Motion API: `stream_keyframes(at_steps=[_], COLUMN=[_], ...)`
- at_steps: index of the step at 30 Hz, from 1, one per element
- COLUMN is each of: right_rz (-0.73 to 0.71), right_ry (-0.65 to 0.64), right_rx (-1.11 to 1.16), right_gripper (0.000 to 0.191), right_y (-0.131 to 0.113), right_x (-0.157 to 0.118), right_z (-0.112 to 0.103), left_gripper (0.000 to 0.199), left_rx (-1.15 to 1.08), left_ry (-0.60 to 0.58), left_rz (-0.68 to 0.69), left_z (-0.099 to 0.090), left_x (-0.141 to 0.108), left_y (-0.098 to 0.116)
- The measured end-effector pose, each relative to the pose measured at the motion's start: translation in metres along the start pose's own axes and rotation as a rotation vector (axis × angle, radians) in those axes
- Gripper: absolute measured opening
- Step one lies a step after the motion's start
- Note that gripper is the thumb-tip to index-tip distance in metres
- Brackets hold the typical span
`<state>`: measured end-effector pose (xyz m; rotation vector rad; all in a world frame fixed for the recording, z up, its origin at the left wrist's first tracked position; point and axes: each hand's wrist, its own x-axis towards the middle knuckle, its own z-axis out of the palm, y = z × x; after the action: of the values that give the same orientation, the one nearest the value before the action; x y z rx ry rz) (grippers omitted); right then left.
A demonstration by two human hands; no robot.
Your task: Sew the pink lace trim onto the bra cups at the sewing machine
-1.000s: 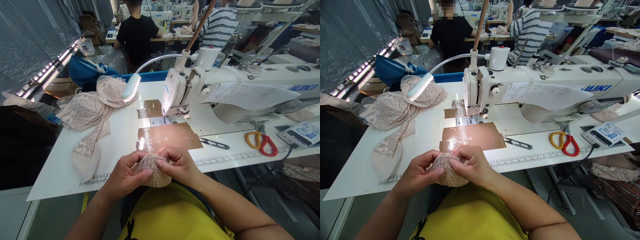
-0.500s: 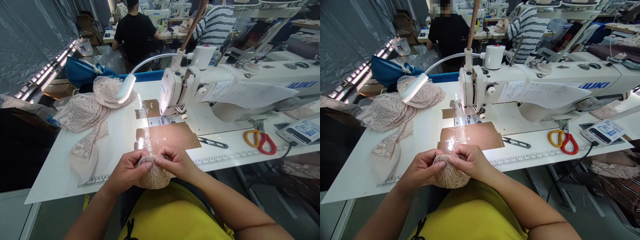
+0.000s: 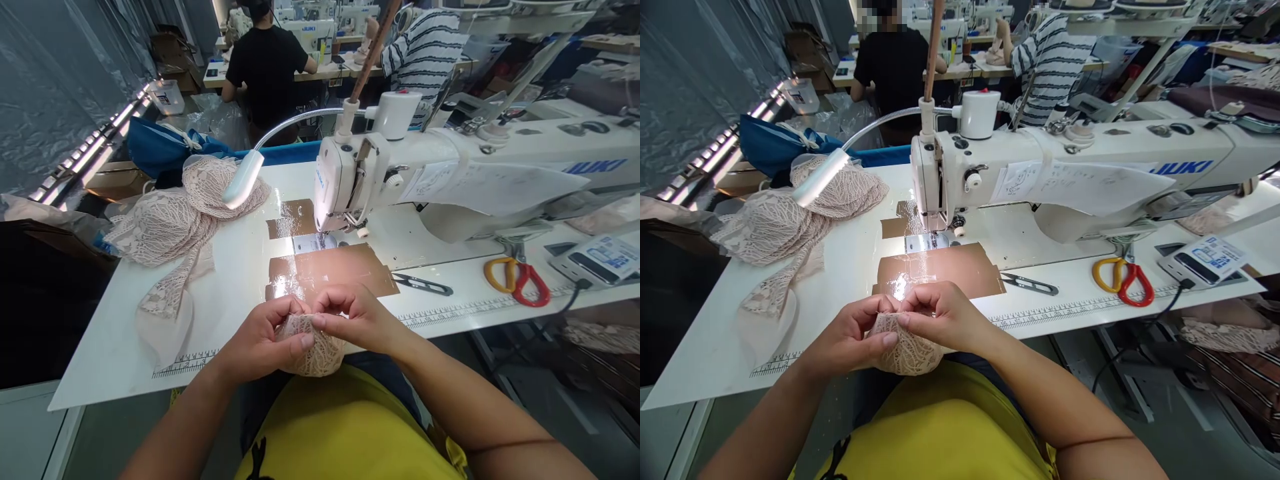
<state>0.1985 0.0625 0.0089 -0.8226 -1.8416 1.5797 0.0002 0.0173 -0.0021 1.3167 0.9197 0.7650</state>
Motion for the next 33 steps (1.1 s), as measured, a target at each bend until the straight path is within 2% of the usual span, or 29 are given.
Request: stream_keyframes(at_steps=[3,6,9,13,16,18,20,22,23,24,26,28,31,33], right_rz=[0.014,0.031,0.064,0.146,0.183,0.176,0.162,0.166,0.169,0.169,0.150,0.124,0.085,0.044], right_ry=[0.008,0.012,0.018,0.033,0.053,0.117,0.216,0.286,0.306,0.312,0.300,0.252,0.173,0.142], right_rx=[0.051,0.103,0.179,0.277,0.268,0.181,0.056,-0.044,-0.083,-0.122,-0.220,-0.348,-0.579,-0.726], right_gripper=[0.020,0.021,0.023,0.027,0.027,0.028,0.028,0.027,0.026,0.026,0.023,0.019,0.020,0.022], right_y=[-0.005,-0.007,-0.004,0.007,0.014,0.018,0.019,0.019,0.017,0.015,0.010,0.005,0.007,0.014], right_x=[-0.002,-0.003,-0.001,0.006,0.007,0.002,-0.006,-0.014,-0.017,-0.018,-0.015,-0.005,0.013,0.023], right_z=[-0.004,-0.007,-0.008,-0.010,-0.019,-0.032,-0.048,-0.063,-0.068,-0.072,-0.077,-0.078,-0.078,-0.077], left_gripper=[0.030,0.024,0.026,0.030,0.032,0.030,0.026,0.020,0.019,0.021,0.025,0.022,0.023,0.024], left_rx=[-0.126,-0.158,-0.203,-0.446,-0.514,-0.438,-0.231,0.141,0.358,0.581,0.963,1.282,1.339,1.344], left_ry=[-0.070,-0.048,0.021,0.140,0.284,0.450,0.658,0.824,0.851,0.835,0.693,0.483,0.348,0.298], left_rz=[-0.052,-0.049,-0.052,-0.164,-0.213,-0.178,-0.078,0.043,0.105,0.162,0.244,0.190,0.159,0.163], left_z=[-0.002,0.000,0.007,0.019,0.013,-0.004,-0.024,-0.040,-0.044,-0.045,-0.037,-0.020,0.011,0.026], left_x=[0.003,0.007,0.013,0.022,0.022,0.017,0.012,0.014,0.020,0.030,0.057,0.088,0.119,0.123], left_y=[0.003,0.005,0.001,-0.007,-0.003,0.007,0.022,0.033,0.036,0.037,0.030,0.015,-0.007,-0.015])
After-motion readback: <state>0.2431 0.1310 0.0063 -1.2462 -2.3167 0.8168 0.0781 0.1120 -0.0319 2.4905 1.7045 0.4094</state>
